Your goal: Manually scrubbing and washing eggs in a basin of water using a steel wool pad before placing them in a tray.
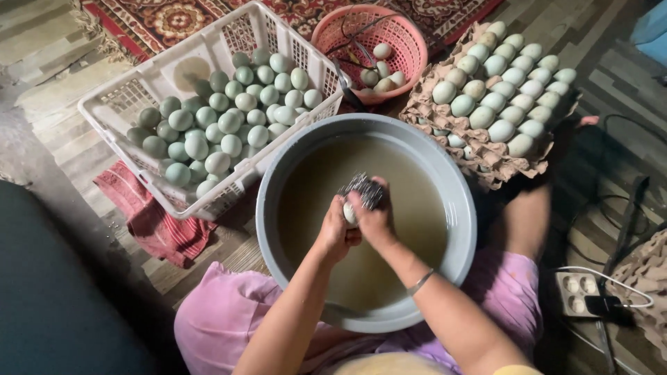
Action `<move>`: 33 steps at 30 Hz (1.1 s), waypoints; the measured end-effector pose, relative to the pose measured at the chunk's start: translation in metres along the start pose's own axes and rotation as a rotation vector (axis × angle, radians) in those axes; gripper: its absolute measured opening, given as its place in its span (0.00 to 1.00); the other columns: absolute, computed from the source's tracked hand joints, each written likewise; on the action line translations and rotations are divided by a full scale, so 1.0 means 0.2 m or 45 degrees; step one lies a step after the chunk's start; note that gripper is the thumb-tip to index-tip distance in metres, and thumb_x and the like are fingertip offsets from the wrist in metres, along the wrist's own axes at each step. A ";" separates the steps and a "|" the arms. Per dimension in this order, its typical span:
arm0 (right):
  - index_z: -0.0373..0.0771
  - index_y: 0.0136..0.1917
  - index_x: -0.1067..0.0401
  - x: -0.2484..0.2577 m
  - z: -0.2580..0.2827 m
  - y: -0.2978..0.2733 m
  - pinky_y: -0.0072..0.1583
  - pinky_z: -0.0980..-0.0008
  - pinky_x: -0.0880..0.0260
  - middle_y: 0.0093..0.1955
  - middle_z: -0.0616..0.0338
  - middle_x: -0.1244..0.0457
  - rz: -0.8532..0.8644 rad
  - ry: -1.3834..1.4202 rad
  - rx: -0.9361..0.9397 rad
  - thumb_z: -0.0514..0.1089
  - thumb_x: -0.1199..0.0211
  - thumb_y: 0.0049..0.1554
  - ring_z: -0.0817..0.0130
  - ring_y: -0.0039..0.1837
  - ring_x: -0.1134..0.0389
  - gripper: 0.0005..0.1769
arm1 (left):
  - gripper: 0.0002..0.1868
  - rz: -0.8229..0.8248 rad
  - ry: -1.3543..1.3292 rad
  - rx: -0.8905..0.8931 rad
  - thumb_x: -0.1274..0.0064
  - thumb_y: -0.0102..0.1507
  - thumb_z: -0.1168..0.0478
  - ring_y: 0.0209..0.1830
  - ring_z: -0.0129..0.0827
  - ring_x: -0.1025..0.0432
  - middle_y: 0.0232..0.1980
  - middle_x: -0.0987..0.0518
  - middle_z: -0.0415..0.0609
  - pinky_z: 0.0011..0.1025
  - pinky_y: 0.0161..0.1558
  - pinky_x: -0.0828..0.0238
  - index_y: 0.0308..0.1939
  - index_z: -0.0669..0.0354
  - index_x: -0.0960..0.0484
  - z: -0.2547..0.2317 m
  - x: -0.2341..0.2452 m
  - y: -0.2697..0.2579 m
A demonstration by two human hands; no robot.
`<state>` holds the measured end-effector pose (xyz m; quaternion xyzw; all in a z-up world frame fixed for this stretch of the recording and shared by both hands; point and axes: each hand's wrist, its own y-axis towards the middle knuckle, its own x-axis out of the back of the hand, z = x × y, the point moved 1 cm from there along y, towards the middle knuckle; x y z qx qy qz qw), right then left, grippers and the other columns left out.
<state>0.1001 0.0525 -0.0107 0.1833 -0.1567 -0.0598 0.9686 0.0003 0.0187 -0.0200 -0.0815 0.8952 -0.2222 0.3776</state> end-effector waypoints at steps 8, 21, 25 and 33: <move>0.39 0.65 0.37 0.10 -0.27 0.16 0.56 0.56 0.30 0.53 0.45 0.35 0.007 0.102 -0.134 0.53 0.19 0.44 0.55 0.56 0.33 0.42 | 0.18 0.045 -0.252 0.255 0.58 0.68 0.38 0.15 0.33 0.43 0.22 0.31 0.59 0.24 0.17 0.51 0.44 0.46 0.33 -0.09 -0.06 -0.10; 0.43 0.66 0.35 0.03 0.03 -0.08 0.61 0.57 0.27 0.58 0.42 0.34 0.205 0.048 -0.177 0.45 0.18 0.42 0.48 0.63 0.30 0.42 | 0.23 -0.033 -0.137 0.029 0.57 0.67 0.32 0.15 0.29 0.44 0.24 0.33 0.48 0.22 0.17 0.53 0.45 0.44 0.29 -0.05 -0.03 -0.06; 0.38 0.64 0.30 -0.02 0.09 -0.01 0.58 0.53 0.27 0.60 0.44 0.32 0.036 0.259 -0.653 0.56 0.27 0.54 0.55 0.60 0.29 0.32 | 0.15 0.097 0.109 -0.109 0.61 0.71 0.40 0.15 0.30 0.46 0.21 0.39 0.49 0.23 0.17 0.55 0.41 0.42 0.35 -0.02 -0.01 -0.05; 0.34 0.64 0.35 0.01 0.09 0.04 0.63 0.55 0.33 0.60 0.44 0.36 -0.031 0.271 -0.570 0.49 0.30 0.58 0.58 0.60 0.35 0.27 | 0.15 0.113 0.063 -0.053 0.63 0.70 0.44 0.13 0.28 0.50 0.19 0.37 0.52 0.22 0.14 0.57 0.42 0.48 0.31 -0.07 -0.07 -0.12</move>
